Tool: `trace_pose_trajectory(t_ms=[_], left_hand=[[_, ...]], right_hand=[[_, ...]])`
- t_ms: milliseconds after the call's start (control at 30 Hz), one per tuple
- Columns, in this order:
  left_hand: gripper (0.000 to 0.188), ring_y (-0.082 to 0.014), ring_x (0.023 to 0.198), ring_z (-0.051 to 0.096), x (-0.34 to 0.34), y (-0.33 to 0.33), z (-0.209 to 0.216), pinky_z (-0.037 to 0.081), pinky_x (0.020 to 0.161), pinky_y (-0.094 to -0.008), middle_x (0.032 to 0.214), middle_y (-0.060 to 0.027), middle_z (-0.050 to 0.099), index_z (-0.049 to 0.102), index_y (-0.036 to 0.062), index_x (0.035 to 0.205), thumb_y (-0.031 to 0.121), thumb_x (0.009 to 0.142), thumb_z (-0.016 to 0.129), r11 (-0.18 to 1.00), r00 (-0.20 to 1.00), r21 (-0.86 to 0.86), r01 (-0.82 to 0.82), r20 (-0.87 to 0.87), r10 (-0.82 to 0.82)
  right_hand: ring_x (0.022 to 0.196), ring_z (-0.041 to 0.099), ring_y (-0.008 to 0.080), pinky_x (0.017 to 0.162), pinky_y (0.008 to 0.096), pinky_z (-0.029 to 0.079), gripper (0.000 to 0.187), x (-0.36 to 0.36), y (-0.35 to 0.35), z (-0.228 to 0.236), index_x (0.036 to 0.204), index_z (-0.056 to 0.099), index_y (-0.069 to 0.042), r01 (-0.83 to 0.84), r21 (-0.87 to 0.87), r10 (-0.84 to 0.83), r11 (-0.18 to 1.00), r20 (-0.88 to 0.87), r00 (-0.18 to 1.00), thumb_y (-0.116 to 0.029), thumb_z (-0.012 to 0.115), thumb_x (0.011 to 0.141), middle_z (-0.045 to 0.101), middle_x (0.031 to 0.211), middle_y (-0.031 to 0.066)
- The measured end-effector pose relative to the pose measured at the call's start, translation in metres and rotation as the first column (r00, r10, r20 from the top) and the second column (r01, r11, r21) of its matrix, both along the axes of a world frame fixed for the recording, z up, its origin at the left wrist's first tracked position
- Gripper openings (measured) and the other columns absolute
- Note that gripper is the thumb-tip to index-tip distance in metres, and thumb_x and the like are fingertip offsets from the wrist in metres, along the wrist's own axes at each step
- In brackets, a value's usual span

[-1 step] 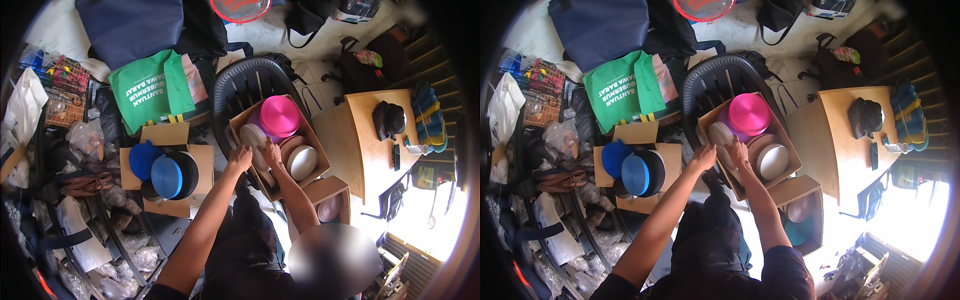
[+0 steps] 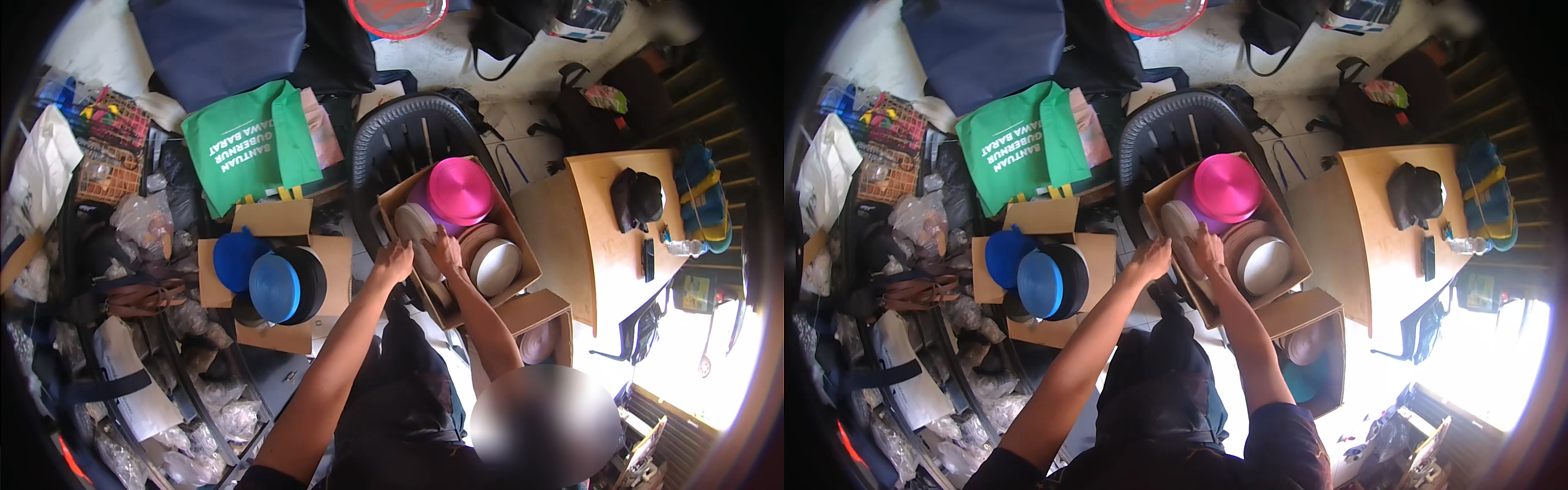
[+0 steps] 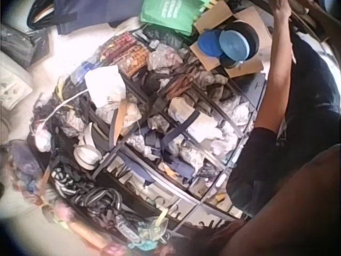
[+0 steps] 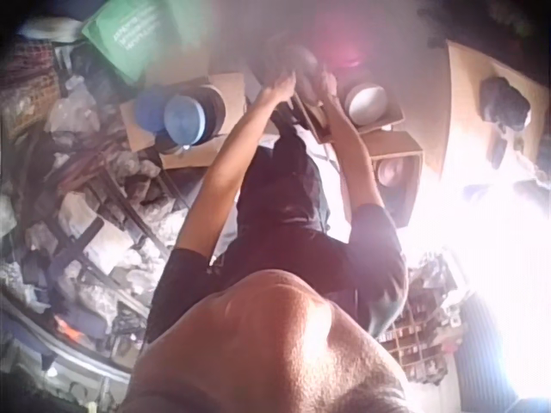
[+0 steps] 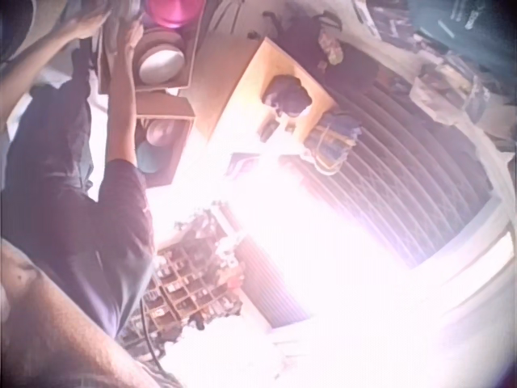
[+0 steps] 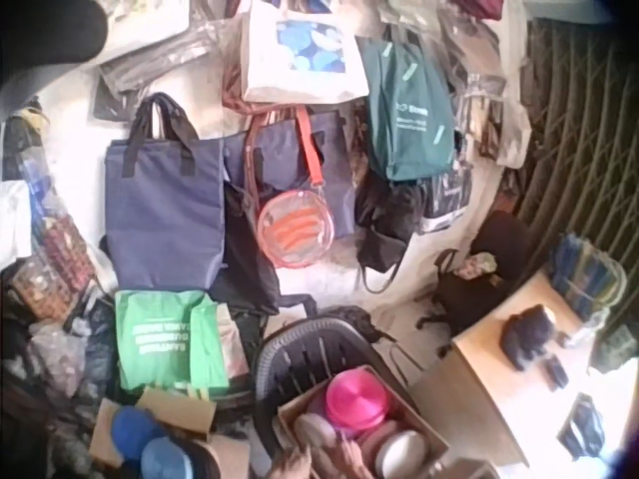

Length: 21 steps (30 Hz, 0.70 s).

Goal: The person organizes rolls of ribbon by taking them from boxes on the floor and placing them onto a shelf in a cluttered storage area.

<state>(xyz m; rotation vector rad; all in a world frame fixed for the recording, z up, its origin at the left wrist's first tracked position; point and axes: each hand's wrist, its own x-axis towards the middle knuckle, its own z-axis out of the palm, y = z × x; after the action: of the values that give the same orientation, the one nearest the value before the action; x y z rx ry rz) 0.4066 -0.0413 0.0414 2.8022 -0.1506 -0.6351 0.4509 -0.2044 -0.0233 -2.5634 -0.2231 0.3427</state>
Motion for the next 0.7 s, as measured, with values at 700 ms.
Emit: trace_pose_trajectory(t_ms=[700], left_hand=[[0.045,-0.0165,0.103,0.055,-0.097,0.105,0.322,0.043,0.092,-0.0302,0.115,-0.0091,0.057,0.048,-0.0004,0.127,0.019,0.09,0.064,0.056,0.451,-0.978,0.201,0.143,0.881]], right_hand=[[0.077,0.06,0.012,0.074,0.0239,0.047,0.031,-0.058,0.052,0.378,0.103,0.064,0.007,-0.01,0.996,-0.293,0.094,0.037,0.955,-0.014,0.074,0.082,0.067,0.092,0.0067]])
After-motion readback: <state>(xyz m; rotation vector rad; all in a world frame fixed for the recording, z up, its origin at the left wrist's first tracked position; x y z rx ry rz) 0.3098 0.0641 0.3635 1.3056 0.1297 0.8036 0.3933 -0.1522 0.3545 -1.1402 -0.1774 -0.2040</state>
